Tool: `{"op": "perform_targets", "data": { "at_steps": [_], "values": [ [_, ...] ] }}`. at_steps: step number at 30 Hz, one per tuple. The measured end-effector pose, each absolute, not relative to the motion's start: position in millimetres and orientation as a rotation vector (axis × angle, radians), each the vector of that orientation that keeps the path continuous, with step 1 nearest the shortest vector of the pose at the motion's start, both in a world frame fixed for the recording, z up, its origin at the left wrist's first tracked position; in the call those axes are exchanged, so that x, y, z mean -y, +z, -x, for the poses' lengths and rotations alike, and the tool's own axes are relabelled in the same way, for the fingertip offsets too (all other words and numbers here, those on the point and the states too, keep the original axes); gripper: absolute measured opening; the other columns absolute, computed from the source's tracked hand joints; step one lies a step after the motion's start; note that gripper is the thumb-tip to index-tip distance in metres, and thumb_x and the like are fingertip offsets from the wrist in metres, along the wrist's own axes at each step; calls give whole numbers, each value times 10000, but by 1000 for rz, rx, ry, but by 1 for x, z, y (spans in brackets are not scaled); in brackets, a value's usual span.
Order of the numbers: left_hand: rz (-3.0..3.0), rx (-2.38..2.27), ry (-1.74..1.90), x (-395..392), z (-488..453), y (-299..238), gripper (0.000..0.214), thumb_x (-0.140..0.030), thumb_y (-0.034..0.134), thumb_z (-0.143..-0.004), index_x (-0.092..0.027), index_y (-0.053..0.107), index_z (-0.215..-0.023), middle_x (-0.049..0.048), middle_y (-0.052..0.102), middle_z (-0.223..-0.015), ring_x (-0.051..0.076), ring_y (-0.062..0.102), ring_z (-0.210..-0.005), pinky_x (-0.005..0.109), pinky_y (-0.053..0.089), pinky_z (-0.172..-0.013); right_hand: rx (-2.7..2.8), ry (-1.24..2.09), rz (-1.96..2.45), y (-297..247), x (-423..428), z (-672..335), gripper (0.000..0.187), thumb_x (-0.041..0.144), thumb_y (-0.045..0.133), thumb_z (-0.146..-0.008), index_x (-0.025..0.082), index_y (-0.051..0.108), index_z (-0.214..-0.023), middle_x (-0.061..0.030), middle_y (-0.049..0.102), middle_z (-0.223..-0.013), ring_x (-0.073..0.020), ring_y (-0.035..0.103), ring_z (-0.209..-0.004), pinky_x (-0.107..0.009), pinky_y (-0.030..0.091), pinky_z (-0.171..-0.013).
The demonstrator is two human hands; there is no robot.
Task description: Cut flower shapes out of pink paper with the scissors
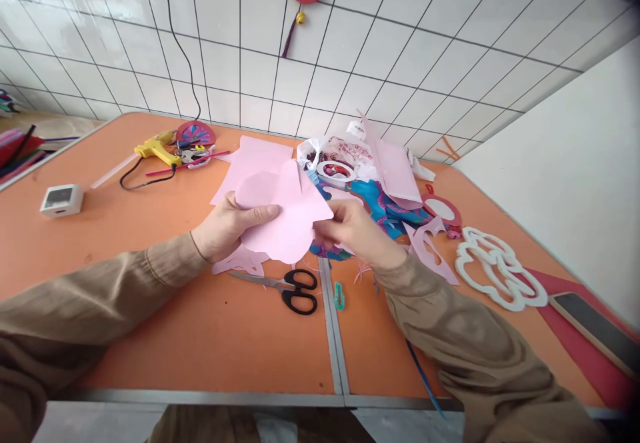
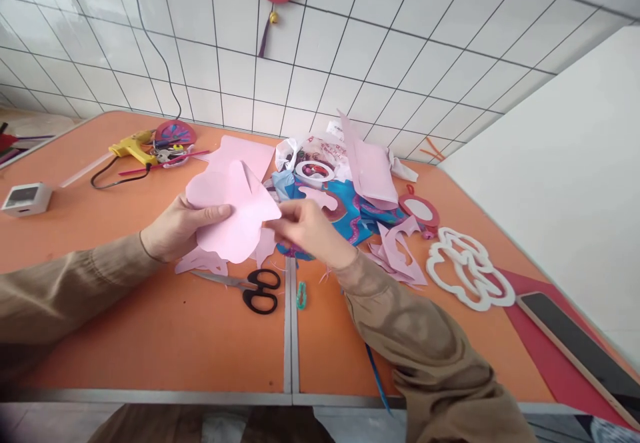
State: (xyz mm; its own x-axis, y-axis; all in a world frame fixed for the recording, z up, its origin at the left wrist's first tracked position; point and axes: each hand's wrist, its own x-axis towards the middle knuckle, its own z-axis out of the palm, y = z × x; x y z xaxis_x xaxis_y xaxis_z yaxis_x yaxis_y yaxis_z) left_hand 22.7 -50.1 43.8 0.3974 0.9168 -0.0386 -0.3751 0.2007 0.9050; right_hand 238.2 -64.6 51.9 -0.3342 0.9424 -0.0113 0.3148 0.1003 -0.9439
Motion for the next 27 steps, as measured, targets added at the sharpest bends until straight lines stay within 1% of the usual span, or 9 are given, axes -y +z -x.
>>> {"op": "perform_targets", "data": {
  "at_steps": [2,3,5,7,10,16,19,23,27],
  "values": [
    [-1006,-682,1039,50,-21,47,291,-253,879,-667,-164,779,-925,65,790,-890,232,736,-770,321,619,-689,2141,1182,1224,55,75,-231,115,271,658,-795,158,669,-777,-12,674,-693,-125,585,-595,-241,416,-550],
    [-1023,-688,1051,50,-20,48,284,-258,881,-668,-165,780,-916,60,788,-883,226,734,-768,311,618,-686,2335,1066,1240,56,82,-226,49,206,676,-759,159,671,-771,-12,680,-709,-134,605,-642,-240,410,-581],
    [-1050,-706,1075,49,-18,50,264,-268,879,-674,-165,782,-896,58,787,-882,219,732,-769,295,616,-681,2710,830,1268,58,94,-217,47,195,695,-760,163,666,-742,-19,676,-737,-149,607,-684,-251,349,-574],
    [-1060,-722,1096,48,-17,52,260,-271,876,-678,-168,783,-897,60,790,-895,225,735,-781,293,615,-682,2952,605,1245,56,104,-211,78,198,668,-812,160,679,-879,-57,685,-865,-188,630,-784,-269,308,-565],
    [-1050,-739,1130,46,-17,54,286,-277,879,-670,-173,778,-917,67,794,-914,247,743,-810,314,618,-700,3074,434,1259,52,111,-207,183,207,637,-863,153,649,-1037,-92,669,-985,-226,646,-862,-293,287,-558],
    [-969,-785,1197,46,-14,65,341,-290,892,-651,-166,759,-939,70,795,-898,269,753,-812,338,624,-690,3164,275,1208,58,118,-205,151,122,532,-872,132,630,-987,-108,653,-960,-234,641,-803,-312,334,-589],
    [-942,-771,1271,45,-12,69,369,-262,890,-658,-178,754,-990,52,794,-890,243,754,-802,303,619,-682,3098,367,1237,73,119,-210,204,118,504,-870,142,623,-1034,-109,663,-1004,-228,641,-792,-312,351,-588],
    [-944,-779,1338,41,-9,72,350,-269,882,-669,-168,759,-981,57,790,-898,253,753,-824,315,617,-699,2875,765,1229,85,109,-225,336,76,522,-812,174,633,-1114,-73,716,-1017,-222,666,-877,-308,439,-699],
    [-932,-790,1377,37,-6,74,422,-297,887,-657,-183,756,-1042,59,794,-930,283,755,-863,356,626,-726,2719,1094,1203,84,96,-235,467,42,454,-844,169,647,-1249,-45,749,-862,-173,678,-770,-273,469,-707]
  ]
}}
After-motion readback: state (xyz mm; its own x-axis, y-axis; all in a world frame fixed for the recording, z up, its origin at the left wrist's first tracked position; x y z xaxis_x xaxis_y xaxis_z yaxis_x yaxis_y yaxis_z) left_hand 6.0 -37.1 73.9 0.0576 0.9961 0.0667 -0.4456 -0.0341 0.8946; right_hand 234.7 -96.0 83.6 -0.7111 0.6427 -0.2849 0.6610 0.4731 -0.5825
